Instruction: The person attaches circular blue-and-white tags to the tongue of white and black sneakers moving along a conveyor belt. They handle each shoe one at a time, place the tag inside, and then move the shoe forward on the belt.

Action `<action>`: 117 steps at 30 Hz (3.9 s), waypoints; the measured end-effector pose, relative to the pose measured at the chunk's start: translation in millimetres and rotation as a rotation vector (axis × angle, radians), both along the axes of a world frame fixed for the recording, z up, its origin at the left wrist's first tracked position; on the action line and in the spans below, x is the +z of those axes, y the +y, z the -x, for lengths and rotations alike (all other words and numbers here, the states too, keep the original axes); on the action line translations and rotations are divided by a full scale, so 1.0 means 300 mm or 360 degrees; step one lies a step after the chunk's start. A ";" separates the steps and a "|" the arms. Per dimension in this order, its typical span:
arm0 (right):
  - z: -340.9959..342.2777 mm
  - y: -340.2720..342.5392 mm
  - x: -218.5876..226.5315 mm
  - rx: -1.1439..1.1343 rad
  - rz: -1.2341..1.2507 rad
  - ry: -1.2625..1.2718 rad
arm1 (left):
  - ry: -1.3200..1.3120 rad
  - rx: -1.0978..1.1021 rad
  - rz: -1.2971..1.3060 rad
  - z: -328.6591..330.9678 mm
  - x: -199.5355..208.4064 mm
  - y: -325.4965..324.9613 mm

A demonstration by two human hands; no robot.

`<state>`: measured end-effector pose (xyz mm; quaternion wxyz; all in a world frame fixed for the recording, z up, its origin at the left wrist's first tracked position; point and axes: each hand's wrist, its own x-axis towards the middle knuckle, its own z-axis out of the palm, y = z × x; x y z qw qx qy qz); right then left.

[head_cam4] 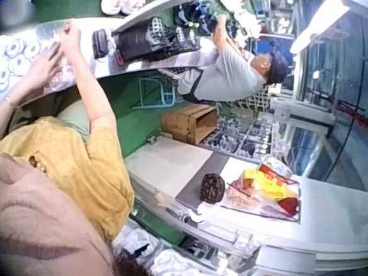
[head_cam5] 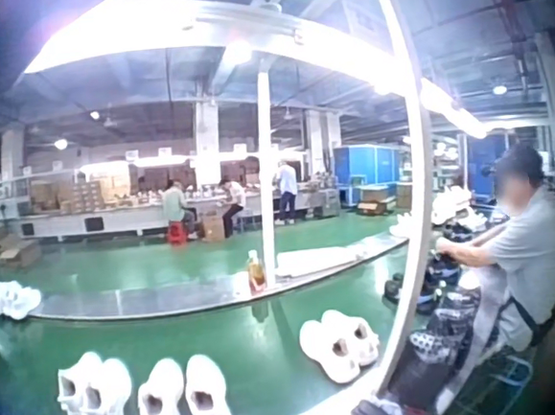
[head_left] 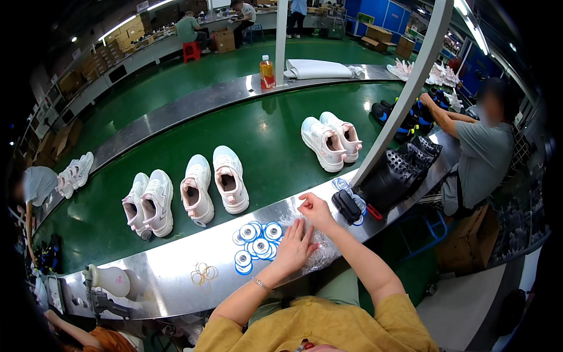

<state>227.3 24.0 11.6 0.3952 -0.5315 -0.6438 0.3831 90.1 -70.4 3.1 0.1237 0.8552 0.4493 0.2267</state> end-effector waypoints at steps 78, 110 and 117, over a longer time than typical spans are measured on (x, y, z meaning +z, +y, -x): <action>-0.419 -0.115 0.172 0.0471 0.0247 0.0129 | -0.1625 0.0479 0.0621 -0.327 0.169 0.069; -0.004 -0.136 0.124 0.0052 0.0445 0.0549 | -0.1517 0.0547 0.0707 0.389 0.012 -0.014; -0.015 -0.120 0.124 -0.0002 0.0491 0.0640 | -0.2149 0.0255 0.0707 0.462 0.086 0.061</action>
